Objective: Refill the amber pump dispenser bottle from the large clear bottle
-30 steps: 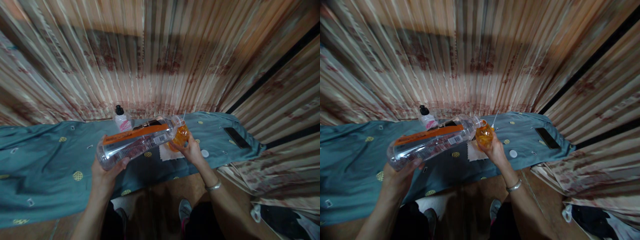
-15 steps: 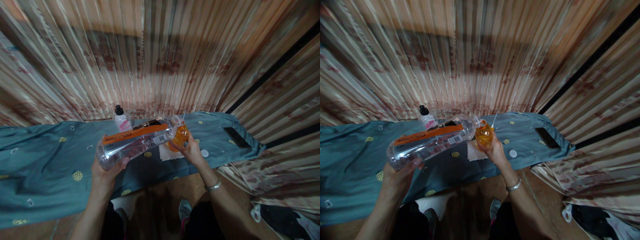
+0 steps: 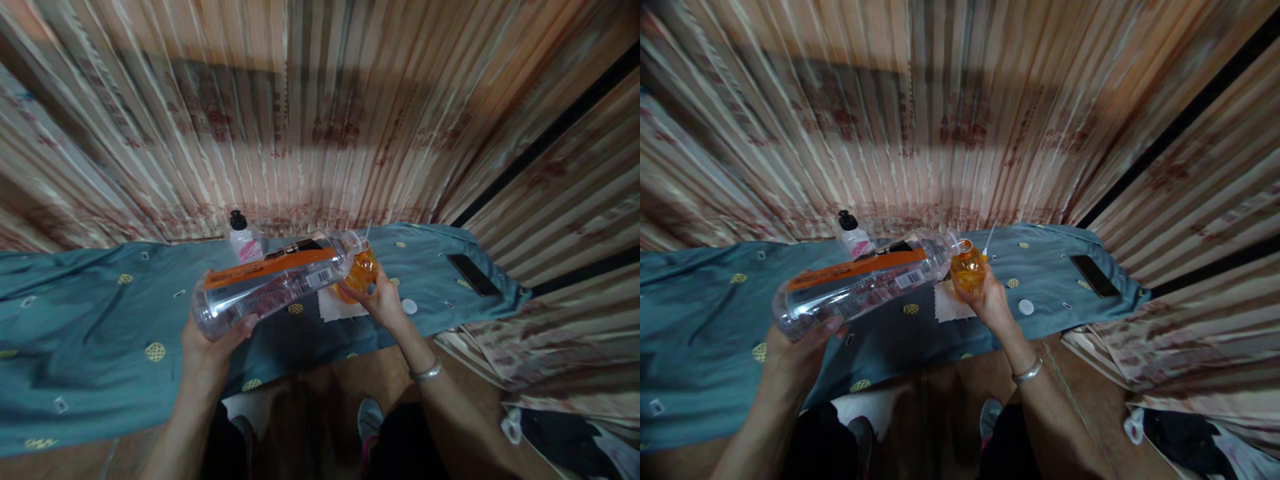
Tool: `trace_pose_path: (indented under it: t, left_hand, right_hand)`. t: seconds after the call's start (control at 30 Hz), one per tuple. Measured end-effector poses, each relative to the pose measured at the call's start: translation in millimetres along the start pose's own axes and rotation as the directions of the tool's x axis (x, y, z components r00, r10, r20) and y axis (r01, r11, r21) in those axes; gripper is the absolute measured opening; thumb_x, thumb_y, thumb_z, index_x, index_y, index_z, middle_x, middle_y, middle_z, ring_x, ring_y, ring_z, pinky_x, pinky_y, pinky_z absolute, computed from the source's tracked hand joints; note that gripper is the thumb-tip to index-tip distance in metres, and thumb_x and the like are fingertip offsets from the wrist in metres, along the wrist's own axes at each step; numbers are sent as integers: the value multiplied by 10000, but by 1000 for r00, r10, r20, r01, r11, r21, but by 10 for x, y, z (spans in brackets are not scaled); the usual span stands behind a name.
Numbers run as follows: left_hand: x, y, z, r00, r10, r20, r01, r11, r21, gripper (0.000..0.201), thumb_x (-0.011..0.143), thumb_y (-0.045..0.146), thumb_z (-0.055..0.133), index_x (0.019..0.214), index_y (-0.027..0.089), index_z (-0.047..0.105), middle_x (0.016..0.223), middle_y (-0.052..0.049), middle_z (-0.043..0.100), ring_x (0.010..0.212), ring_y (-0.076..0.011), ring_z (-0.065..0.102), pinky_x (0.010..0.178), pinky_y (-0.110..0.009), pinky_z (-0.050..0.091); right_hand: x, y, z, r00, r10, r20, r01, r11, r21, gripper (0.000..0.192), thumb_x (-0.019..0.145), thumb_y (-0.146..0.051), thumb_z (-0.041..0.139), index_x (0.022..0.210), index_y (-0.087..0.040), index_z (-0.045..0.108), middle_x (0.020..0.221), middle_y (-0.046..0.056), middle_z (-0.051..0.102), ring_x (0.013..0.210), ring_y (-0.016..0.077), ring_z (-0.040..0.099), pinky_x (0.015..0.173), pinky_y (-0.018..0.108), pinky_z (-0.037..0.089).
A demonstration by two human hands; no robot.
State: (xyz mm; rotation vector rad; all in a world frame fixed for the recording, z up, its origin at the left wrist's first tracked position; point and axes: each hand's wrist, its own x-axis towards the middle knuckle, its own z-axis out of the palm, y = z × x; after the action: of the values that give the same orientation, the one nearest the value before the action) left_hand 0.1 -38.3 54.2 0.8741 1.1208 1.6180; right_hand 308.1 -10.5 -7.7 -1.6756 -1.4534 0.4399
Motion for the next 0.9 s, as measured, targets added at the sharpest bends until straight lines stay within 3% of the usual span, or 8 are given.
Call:
trace_pose_path:
  t: [0.33,0.63,0.9]
  left_hand:
    - [-16,8,23,999,-25,-23,25,1000,-9,868,402,270,1019,1193,262,659,1079,-15,732,700,-129,622,492,-203,511]
    - [-6,-28,-51,999,11,39,-11,1000,23,803,504,268,998,1221,285,638,1105,-27,726,684,-137,612,490,-222,498]
    - [-9,-11,-24,1000,3,9,-3,1000,24,813,455,261,999,1186,265,644,1017,-1,715,639,-120,600,488,-214,495]
  right_hand:
    - [-3,-72,-28,999,31,18,-31,999,-35,849,751,-619,777,1438,-169,566,1199,166,808,1107,399,783,941,559,639]
    - [2,-78,-28,999,42,18,-40,997,-63,811,731,-569,823,1403,-184,580,1180,154,819,1088,377,792,924,510,645]
    - [1,-31,-9,1000,14,8,-14,1000,-28,833,753,-598,789,1446,-196,562,1255,155,798,1150,391,769,964,578,631]
